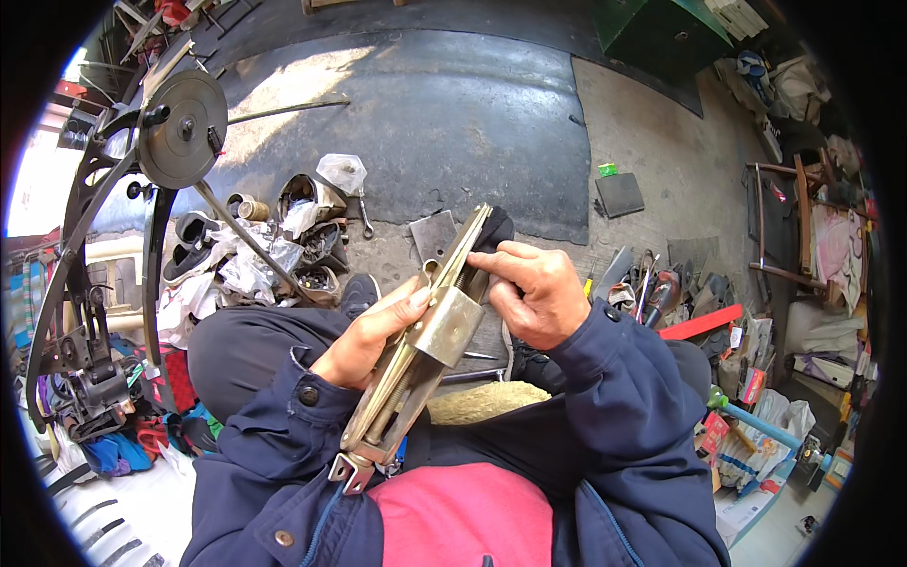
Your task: The person assembles a metal bracket by inserting a black rubber strip into its channel, then applies a viscous substance from a syringe into the same channel. They handle a flat metal piece and a small cylindrical object, placing them aside.
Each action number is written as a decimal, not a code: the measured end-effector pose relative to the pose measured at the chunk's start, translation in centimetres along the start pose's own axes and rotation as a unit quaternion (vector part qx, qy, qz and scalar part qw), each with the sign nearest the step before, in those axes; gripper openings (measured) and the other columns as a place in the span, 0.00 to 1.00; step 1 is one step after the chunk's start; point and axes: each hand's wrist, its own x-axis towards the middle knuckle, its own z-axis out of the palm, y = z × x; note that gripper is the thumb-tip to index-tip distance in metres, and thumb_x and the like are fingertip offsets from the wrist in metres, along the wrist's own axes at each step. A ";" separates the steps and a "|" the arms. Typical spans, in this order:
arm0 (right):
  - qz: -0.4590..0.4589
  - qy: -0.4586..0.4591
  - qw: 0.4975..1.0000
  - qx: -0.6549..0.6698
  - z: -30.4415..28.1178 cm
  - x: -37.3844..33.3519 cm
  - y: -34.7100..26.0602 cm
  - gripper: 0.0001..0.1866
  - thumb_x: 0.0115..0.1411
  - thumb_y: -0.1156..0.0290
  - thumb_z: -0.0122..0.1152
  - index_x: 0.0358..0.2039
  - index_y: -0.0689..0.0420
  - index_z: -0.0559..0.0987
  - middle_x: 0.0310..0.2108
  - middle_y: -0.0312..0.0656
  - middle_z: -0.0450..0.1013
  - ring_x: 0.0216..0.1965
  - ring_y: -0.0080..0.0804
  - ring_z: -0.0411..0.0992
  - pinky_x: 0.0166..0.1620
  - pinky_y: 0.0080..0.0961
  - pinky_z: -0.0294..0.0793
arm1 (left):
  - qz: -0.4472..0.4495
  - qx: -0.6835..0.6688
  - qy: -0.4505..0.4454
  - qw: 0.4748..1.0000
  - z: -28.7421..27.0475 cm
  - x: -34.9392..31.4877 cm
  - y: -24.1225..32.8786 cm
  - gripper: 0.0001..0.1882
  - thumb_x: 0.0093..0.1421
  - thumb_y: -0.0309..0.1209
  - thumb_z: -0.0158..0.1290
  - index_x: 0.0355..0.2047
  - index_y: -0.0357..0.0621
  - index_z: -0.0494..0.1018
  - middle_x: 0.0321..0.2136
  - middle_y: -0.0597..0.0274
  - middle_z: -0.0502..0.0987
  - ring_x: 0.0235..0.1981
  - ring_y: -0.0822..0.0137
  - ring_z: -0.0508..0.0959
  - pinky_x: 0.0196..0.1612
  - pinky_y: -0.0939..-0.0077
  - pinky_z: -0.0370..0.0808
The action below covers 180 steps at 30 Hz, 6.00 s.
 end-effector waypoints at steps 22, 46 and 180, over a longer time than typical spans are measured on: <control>0.287 0.141 0.815 0.483 -3.3 -1.1 2.6 0.30 0.59 0.81 0.48 0.64 0.62 0.66 0.46 0.51 0.81 0.18 0.17 0.65 0.20 0.16 0.64 | 0.028 -0.054 0.001 0.998 -2.1 0.2 -1.0 0.31 0.72 0.52 0.46 0.69 0.53 0.60 0.40 0.47 0.79 0.31 0.50 0.85 0.30 0.58 0.84; 0.133 0.245 0.945 0.169 -11.8 -1.5 0.0 0.15 0.67 0.84 0.55 0.53 0.66 0.79 0.45 0.42 0.80 0.45 0.21 0.77 0.52 0.17 0.75 | 0.149 -0.133 0.018 0.980 -1.8 0.5 0.2 0.35 0.73 0.61 0.37 0.57 0.40 0.71 0.37 0.42 0.80 0.32 0.50 0.85 0.33 0.51 0.83; 0.294 0.361 0.881 -0.087 -27.1 -23.5 9.1 0.18 0.67 0.69 0.63 0.54 0.62 0.82 0.45 0.42 0.82 0.39 0.25 0.80 0.38 0.21 0.77 | 0.262 -0.156 -0.009 0.952 -3.1 5.9 0.9 0.37 0.69 0.63 0.45 0.55 0.37 0.73 0.40 0.43 0.82 0.38 0.45 0.84 0.41 0.44 0.85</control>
